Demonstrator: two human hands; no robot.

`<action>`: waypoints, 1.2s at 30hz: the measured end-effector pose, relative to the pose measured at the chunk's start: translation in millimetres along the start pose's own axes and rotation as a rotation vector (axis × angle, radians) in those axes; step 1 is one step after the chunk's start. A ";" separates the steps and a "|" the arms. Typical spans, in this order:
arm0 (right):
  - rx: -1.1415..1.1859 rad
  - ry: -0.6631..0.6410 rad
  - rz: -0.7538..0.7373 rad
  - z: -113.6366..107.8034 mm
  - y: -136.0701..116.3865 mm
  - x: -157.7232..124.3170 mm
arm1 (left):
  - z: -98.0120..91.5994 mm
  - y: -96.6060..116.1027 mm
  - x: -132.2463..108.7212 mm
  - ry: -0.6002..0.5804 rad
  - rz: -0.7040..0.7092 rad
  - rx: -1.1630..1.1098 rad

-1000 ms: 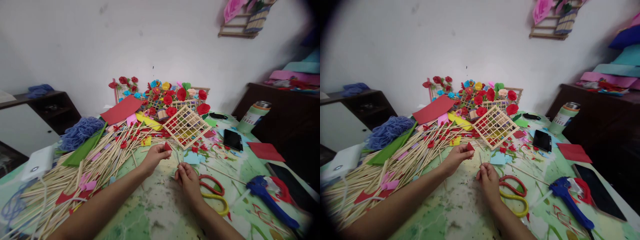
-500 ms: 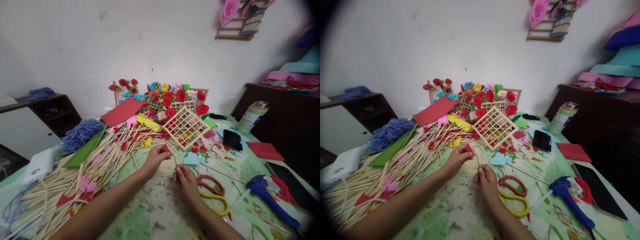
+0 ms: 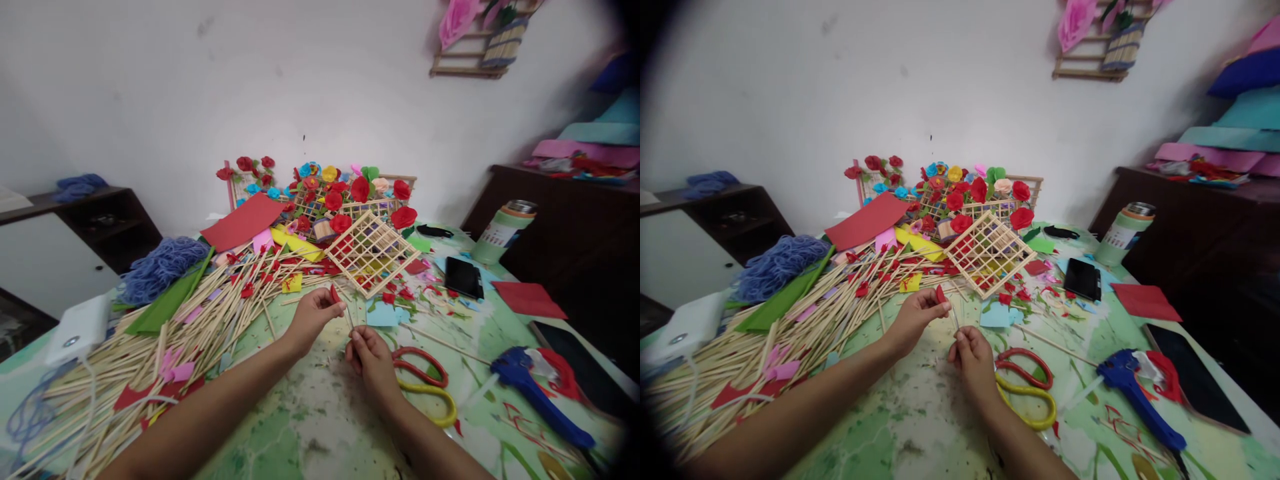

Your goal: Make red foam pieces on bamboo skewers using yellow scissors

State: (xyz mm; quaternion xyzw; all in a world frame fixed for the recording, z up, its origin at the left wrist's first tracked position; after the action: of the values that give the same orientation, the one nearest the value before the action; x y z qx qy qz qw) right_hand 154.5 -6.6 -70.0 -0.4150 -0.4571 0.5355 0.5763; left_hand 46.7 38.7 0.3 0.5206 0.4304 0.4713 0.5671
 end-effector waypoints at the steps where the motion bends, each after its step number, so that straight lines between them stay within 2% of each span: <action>1: 0.005 -0.003 0.002 0.4 0.0 -0.1 | -0.6 -0.4 0.2 0.007 -0.002 0.003; 9: -0.039 0.008 -0.007 -0.7 -2.5 -1.1 | 0.2 0.5 -0.2 -0.011 0.005 -0.021; 17: -0.040 0.000 0.001 -1.5 -0.9 -0.7 | 5.4 0.4 -2.1 -0.123 0.028 -0.255; 27: -0.049 0.006 -0.015 -0.5 -4.1 -0.5 | 4.0 6.4 -4.6 -0.042 0.103 -0.176; 36: -0.080 0.001 -0.043 0.5 -7.6 -2.5 | 0.6 1.6 -4.6 0.016 0.059 -0.215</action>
State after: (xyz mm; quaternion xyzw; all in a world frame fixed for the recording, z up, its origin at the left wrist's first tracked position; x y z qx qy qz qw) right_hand 155.8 -9.7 -62.7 -0.4281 -0.4868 0.5039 0.5709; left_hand 46.2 34.1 2.0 0.4655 0.3664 0.5352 0.6021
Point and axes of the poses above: each hand's wrist, its own x-axis towards the middle knuckle, its own z-axis out of the palm, y = z × x, the point moved 9 cm from there along x, towards the middle knuckle, and after that the axes turned 7 degrees about -z, right-handed, at the moved point
